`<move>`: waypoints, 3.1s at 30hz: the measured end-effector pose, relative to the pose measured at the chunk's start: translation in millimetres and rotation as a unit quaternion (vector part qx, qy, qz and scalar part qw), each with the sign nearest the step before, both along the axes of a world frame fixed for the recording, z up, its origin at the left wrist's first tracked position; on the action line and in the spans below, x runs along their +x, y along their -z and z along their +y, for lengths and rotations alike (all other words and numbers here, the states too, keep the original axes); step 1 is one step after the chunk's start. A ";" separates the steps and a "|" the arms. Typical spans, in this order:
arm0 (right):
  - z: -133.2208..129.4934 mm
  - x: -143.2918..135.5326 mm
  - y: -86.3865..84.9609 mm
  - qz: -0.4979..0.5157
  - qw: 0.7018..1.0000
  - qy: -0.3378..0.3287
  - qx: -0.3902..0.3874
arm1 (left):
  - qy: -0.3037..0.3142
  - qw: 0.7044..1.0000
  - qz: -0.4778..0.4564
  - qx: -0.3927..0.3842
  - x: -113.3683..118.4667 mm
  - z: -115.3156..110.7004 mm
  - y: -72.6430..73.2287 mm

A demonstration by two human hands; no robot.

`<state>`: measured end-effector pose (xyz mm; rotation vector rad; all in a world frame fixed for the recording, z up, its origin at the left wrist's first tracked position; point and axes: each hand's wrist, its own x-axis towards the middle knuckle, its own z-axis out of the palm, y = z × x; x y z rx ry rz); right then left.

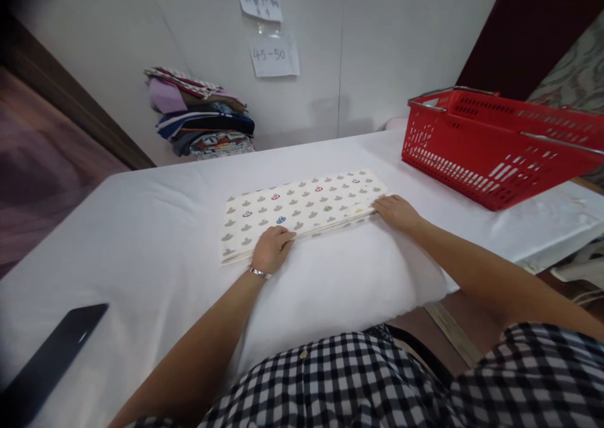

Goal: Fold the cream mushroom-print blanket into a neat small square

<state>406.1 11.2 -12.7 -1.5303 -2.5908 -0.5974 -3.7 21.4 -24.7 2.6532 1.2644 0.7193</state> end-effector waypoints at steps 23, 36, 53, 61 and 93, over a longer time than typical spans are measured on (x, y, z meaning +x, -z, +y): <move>-13.8 -4.4 3.3 -0.005 1.000 0.021 0.009 | -0.006 0.999 -0.030 -0.021 -0.6 -3.3 -8.6; -16.0 -6.4 22.0 0.130 0.989 0.041 0.064 | 0.179 0.979 0.074 -0.068 151.6 58.4 -56.3; -16.2 -11.2 17.2 0.173 0.982 0.055 0.049 | 0.124 0.969 0.159 -0.142 187.3 93.5 -22.8; -19.7 -12.2 13.0 0.192 0.979 0.061 0.041 | 0.172 0.956 0.178 -0.159 194.6 88.0 -23.2; 28.4 14.3 47.8 0.200 0.954 0.216 -0.056 | 0.163 0.965 0.200 -0.046 135.7 31.5 -8.3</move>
